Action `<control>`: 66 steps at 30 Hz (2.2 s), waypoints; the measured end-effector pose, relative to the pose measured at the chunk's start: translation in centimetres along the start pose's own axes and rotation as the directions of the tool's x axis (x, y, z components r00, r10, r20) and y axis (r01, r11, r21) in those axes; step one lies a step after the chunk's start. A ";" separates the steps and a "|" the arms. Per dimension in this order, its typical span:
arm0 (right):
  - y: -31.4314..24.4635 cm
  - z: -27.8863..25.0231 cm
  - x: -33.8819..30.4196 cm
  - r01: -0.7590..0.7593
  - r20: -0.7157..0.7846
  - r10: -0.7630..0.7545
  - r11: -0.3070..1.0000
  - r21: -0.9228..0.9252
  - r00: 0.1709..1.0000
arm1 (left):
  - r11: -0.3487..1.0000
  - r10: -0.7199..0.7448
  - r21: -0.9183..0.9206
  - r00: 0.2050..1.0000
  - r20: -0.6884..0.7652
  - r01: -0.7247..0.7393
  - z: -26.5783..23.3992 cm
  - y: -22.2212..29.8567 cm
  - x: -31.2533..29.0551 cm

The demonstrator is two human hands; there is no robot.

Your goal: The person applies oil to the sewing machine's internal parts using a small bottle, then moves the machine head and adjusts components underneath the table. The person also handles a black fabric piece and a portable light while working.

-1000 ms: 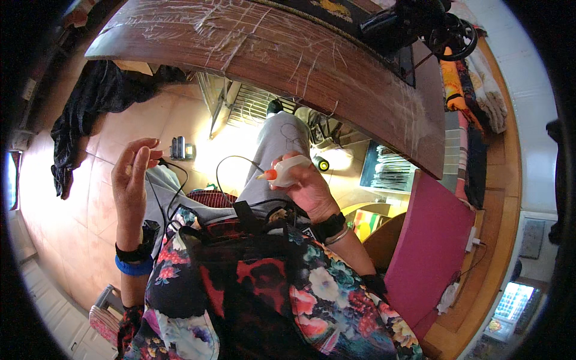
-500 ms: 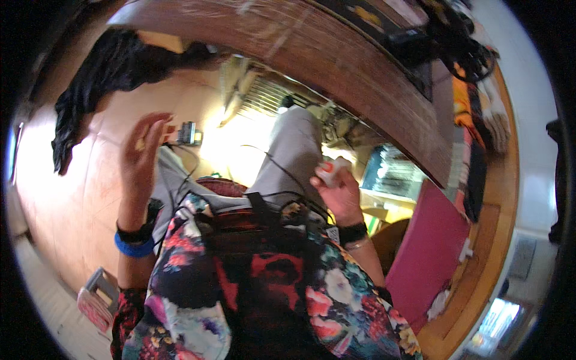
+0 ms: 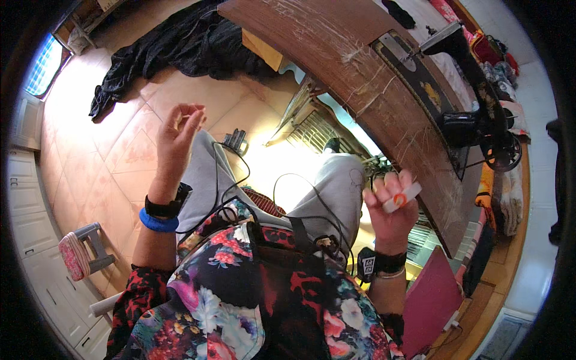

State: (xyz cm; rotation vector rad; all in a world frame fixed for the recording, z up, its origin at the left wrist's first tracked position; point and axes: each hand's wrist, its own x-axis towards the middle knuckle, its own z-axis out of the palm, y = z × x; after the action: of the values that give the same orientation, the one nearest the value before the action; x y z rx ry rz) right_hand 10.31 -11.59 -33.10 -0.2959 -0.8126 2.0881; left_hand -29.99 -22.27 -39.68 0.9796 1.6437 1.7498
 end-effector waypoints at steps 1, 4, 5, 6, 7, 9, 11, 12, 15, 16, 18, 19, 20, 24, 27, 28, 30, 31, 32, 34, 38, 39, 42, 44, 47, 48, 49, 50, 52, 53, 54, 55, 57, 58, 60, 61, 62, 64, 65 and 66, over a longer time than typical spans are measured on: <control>-0.2 0.7 1.7 0.014 0.092 -0.021 0.996 0.084 0.996 | 1.000 0.006 0.026 1.000 -0.003 -0.006 0.0 -0.4 -0.2; -1.3 2.8 5.2 0.091 -0.115 -0.079 0.991 0.097 0.990 | 0.990 -0.002 0.142 0.997 0.071 -0.008 0.9 -1.2 -0.9; -1.7 3.3 6.7 0.104 -0.148 -0.085 0.987 0.121 0.985 | 0.994 -0.009 0.111 0.997 0.077 0.000 1.4 -1.2 -1.1; -2.1 4.1 7.7 0.139 -0.187 -0.125 0.988 0.066 0.974 | 0.996 -0.005 0.084 0.997 0.079 -0.001 1.8 -0.9 -1.3; -2.3 4.5 8.3 0.132 -0.187 -0.115 0.988 0.083 0.976 | 0.993 -0.070 0.101 0.995 0.070 0.063 2.5 -0.5 -1.3; -1.5 5.5 9.0 0.117 -0.193 -0.095 0.988 0.105 0.976 | 0.997 -0.081 0.004 0.989 0.127 0.081 3.8 1.2 -1.8; 0.7 6.0 8.4 0.059 -0.210 -0.037 0.993 0.102 0.977 | 0.980 -0.122 -0.111 0.940 0.319 0.165 5.3 3.6 -2.9; 2.3 6.2 8.2 0.050 -0.210 -0.028 0.994 0.098 0.977 | 0.965 -0.095 -0.188 0.911 0.400 0.183 6.3 4.7 -3.4; 6.2 6.2 7.2 -0.059 -0.274 0.070 0.997 0.048 0.959 | 0.956 0.043 -0.276 0.889 0.456 0.095 9.5 7.5 -4.2; 7.2 6.2 6.8 -0.045 -0.121 0.054 0.996 0.071 0.991 | 0.958 -0.011 -0.250 0.894 0.447 0.137 10.5 8.0 -4.3; 8.3 6.3 6.5 -0.121 -0.139 0.124 0.992 0.028 0.983 | 0.954 -0.123 -0.197 0.895 0.429 0.226 11.6 8.6 -4.5; 8.5 6.3 6.4 -0.154 -0.044 0.157 0.986 0.069 0.987 | 0.956 -0.104 -0.216 0.916 0.387 0.200 12.0 8.6 -4.8; 8.4 6.3 6.2 -0.179 -0.063 0.184 0.981 0.070 0.981 | 0.943 -0.091 -0.262 0.917 0.388 0.205 12.0 8.4 -4.9; 7.6 5.9 4.8 -0.313 -0.175 0.279 0.926 -0.211 0.944 | 0.906 -0.123 -0.355 0.946 0.299 0.230 10.9 6.9 -6.4; 7.3 4.6 4.4 -0.329 -0.152 0.295 0.890 -0.316 0.943 | 0.964 0.017 -0.262 0.983 0.181 0.031 8.7 5.8 -5.7; 7.5 4.0 4.6 -0.395 -0.180 0.354 0.866 -0.306 0.918 | 0.982 0.041 -0.189 0.990 0.133 -0.016 7.8 5.5 -5.3; 7.8 2.4 4.9 -0.461 -0.219 0.408 0.818 -0.342 0.886 | 0.978 0.027 -0.210 0.998 0.056 -0.015 6.4 4.9 -4.6; 8.0 1.4 5.0 -0.501 -0.250 0.436 0.781 -0.373 0.865 | 0.970 -0.001 -0.244 1.000 0.018 0.005 5.9 4.5 -4.4; 8.3 0.3 5.1 -0.510 -0.278 0.428 0.750 -0.421 0.860 | 0.967 -0.006 -0.255 1.000 -0.006 0.004 5.5 4.2 -4.2; 9.7 -1.7 5.6 -0.535 -0.344 0.410 0.653 -0.536 0.845 | 0.966 -0.031 -0.257 0.998 -0.055 0.016 5.1 3.5 -3.6; 12.5 -6.6 4.5 -0.661 -0.482 0.468 0.636 -0.398 0.741 | 0.988 0.151 0.056 0.984 -0.095 -0.146 5.2 1.1 -2.2; 13.6 -7.8 4.5 -0.687 -0.518 0.475 0.626 -0.369 0.711 | 0.978 0.148 0.157 0.988 -0.049 -0.139 5.3 0.2 -1.5; 16.0 -11.6 4.3 -0.723 -0.518 0.536 0.634 -0.274 0.667 | 0.807 0.284 0.451 0.920 0.270 -0.381 6.2 -3.2 1.2; 17.2 -13.6 5.0 -0.715 -0.523 0.529 0.651 -0.255 0.668 | 0.828 0.154 0.467 0.927 0.341 -0.309 8.2 -5.7 2.7; 18.4 -14.7 5.7 -0.754 -0.540 0.582 0.636 -0.163 0.608 | 0.844 0.135 0.437 0.911 0.389 -0.311 11.2 -9.7 5.0; 18.7 -14.7 5.9 -0.783 -0.577 0.598 0.609 -0.125 0.556 | 0.836 0.075 0.473 0.911 0.405 -0.279 12.0 -10.8 5.3; 19.1 -14.3 6.1 -0.811 -0.583 0.619 0.572 -0.127 0.527 | 0.830 0.114 0.462 0.905 0.409 -0.313 12.1 -11.8 5.9; 19.3 -14.1 6.2 -0.852 -0.592 0.656 0.512 -0.108 0.469 | 0.852 0.024 0.464 0.905 0.425 -0.241 12.2 -12.6 6.3; 19.9 -13.4 6.3 -0.890 -0.592 0.708 0.455 -0.034 0.385 | 0.881 -0.142 0.462 0.874 0.464 -0.103 12.0 -13.7 7.1; 20.1 -13.1 6.2 -0.898 -0.635 0.692 0.440 -0.005 0.343 | 0.907 -0.065 0.404 0.909 0.411 -0.118 12.0 -14.0 7.5; 20.5 -12.9 6.2 -0.893 -0.655 0.679 0.450 0.014 0.332 | 0.920 -0.052 0.379 0.928 0.368 -0.099 11.9 -14.1 7.7; 20.8 -12.9 6.0 -0.891 -0.694 0.654 0.452 0.040 0.301 | 0.934 -0.022 0.342 0.941 0.336 -0.100 11.9 -14.1 7.8; 21.8 -12.7 5.2 -0.865 -0.678 0.657 0.498 0.063 0.329 | 0.932 -0.133 0.362 0.918 0.375 -0.013 11.6 -13.9 7.4; 22.3 -12.6 4.7 -0.850 -0.680 0.651 0.520 0.078 0.336 | 0.937 -0.148 0.349 0.905 0.398 -0.001 11.5 -13.8 6.8; 23.1 -12.3 2.8 -0.839 -0.704 0.626 0.538 0.080 0.334 | 0.947 -0.198 0.316 0.889 0.414 0.063 11.3 -13.9 5.0; 23.6 -12.0 1.7 -0.843 -0.728 0.607 0.533 0.076 0.319 | 0.953 -0.176 0.298 0.905 0.388 0.058 11.0 -14.1 3.9; 24.0 -11.8 0.7 -0.827 -0.711 0.607 0.559 0.065 0.354 | 0.949 -0.180 0.310 0.907 0.380 0.059 10.6 -14.5 2.8; 24.4 -11.3 -1.6 -0.808 -0.685 0.587 0.589 -0.005 0.432 | 0.942 -0.180 0.333 0.907 0.381 0.047 9.8 -15.5 0.3; 24.5 -11.0 -2.5 -0.789 -0.670 0.578 0.614 -0.019 0.466 | 0.939 -0.174 0.342 0.902 0.395 0.031 9.0 -15.7 -0.8; 24.6 -10.8 -3.1 -0.775 -0.692 0.523 0.626 -0.085 0.498 | 0.925 -0.153 0.380 0.899 0.410 -0.015 8.3 -15.9 -1.6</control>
State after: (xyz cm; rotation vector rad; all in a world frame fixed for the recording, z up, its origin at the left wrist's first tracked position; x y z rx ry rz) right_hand 1.67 -19.74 -57.44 -1.6874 -0.7491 2.2413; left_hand -23.83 -16.85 -55.74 1.3508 1.7108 1.0744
